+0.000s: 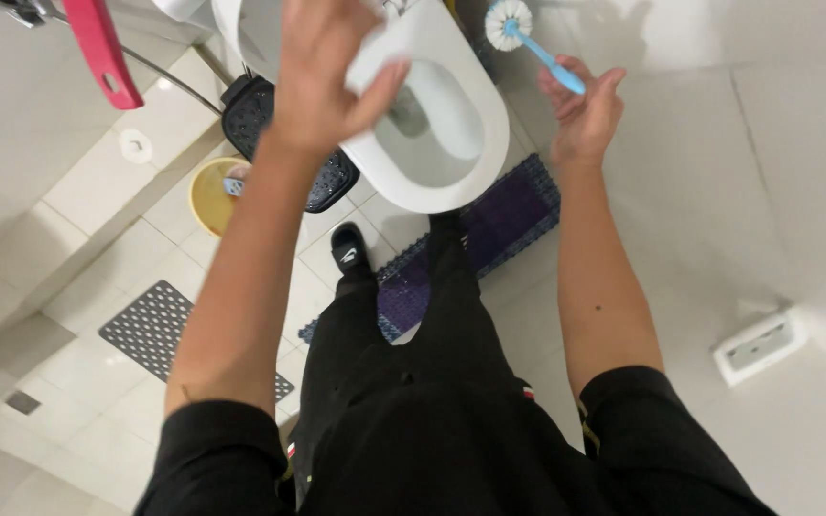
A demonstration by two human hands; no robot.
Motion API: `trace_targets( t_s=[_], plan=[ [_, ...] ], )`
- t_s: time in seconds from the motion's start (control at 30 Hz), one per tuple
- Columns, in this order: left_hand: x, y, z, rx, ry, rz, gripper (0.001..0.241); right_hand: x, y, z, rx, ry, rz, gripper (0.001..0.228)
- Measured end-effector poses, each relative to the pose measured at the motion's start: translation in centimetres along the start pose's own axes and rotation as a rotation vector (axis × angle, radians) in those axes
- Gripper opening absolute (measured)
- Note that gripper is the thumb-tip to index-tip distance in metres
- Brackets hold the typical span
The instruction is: Cleaning the inside of a toilet bowl with a brush and cleaning solution.
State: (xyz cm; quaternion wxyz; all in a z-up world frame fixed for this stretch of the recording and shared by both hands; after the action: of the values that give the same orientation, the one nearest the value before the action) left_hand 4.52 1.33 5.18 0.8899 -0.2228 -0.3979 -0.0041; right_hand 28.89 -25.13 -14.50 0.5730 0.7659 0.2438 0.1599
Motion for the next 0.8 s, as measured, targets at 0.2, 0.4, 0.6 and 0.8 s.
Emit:
trace_targets(
  t_s=[0.2,0.4,0.6,0.8],
  plan=[
    [-14.4,-5.8,4.0,-0.161,0.158,0.332,0.032,-4.6,0.6,1.0,0.101,-0.241,-0.180,0.040],
    [-27.0,-9.2,6.0,-0.192,0.174,0.676,0.023,-11.7,-5.5,3.7,0.159,-0.202,-0.331,0.035],
    [-32.6,-11.3,3.6,-0.265,0.243,0.889,0.019,-22.0,-6.8,2.6,0.079,-0.376,-0.709,0.064],
    [-33.6,-12.4,-1.5,-0.316,0.283,0.868,0.019,-26.4,-7.8,2.4,-0.126,-0.163,-0.775,0.066]
  ],
)
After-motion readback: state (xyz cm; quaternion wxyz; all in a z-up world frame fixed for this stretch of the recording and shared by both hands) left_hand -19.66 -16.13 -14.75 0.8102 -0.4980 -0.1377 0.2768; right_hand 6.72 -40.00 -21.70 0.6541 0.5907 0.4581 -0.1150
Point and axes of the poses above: each hand's wrist, its own x-axis towards the middle knuckle, its own z-axis out of the back of the hand, y = z × x, the point moved 7 cm from there along x, towards the middle knuckle, and after that the axes turned 3 degrees about y, right-handed, at the moved point
